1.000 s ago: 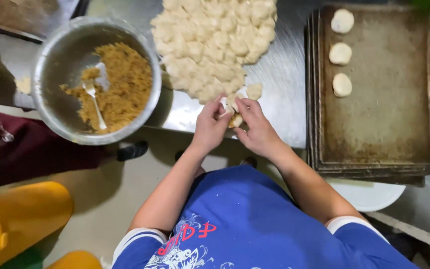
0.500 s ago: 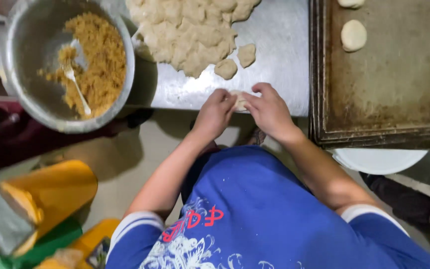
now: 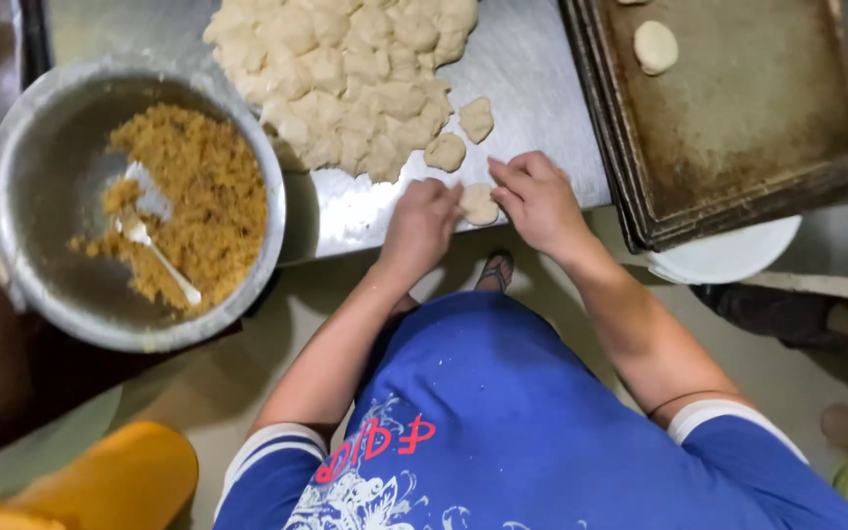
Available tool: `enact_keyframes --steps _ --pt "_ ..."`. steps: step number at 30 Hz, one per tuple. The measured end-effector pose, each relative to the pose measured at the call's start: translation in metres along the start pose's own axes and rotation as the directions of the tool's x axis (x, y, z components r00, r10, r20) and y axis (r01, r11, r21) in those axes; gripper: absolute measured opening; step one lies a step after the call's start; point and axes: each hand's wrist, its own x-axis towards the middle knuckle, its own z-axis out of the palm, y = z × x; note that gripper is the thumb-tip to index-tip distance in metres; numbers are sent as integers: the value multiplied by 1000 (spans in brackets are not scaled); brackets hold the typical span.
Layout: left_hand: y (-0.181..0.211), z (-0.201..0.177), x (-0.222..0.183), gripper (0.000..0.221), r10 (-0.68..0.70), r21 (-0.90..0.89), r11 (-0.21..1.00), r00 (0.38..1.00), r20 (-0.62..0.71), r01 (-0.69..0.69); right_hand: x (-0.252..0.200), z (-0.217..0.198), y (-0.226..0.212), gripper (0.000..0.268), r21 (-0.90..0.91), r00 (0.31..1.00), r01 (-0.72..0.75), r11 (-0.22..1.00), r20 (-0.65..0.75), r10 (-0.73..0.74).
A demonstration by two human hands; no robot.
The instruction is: Filling small pieces of dough with a mixture and placing them on a baking tray
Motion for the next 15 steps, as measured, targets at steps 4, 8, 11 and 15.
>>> enact_keyframes --steps 4,8,11,15 --pt "-12 -18 23 28 13 169 986 987 -158 14 -2 4 -33 30 -220 992 -122 968 -47 114" --pt "-21 -14 45 41 101 323 944 992 -75 -71 -7 6 -39 21 91 986 -146 985 -64 152" --pt "-42 11 48 22 132 385 918 988 -76 -93 -24 -18 -29 17 439 895 -330 836 -135 424" --pt "-28 2 58 18 0 245 969 988 -155 39 -18 -139 -32 16 332 750 -79 940 -601 276"
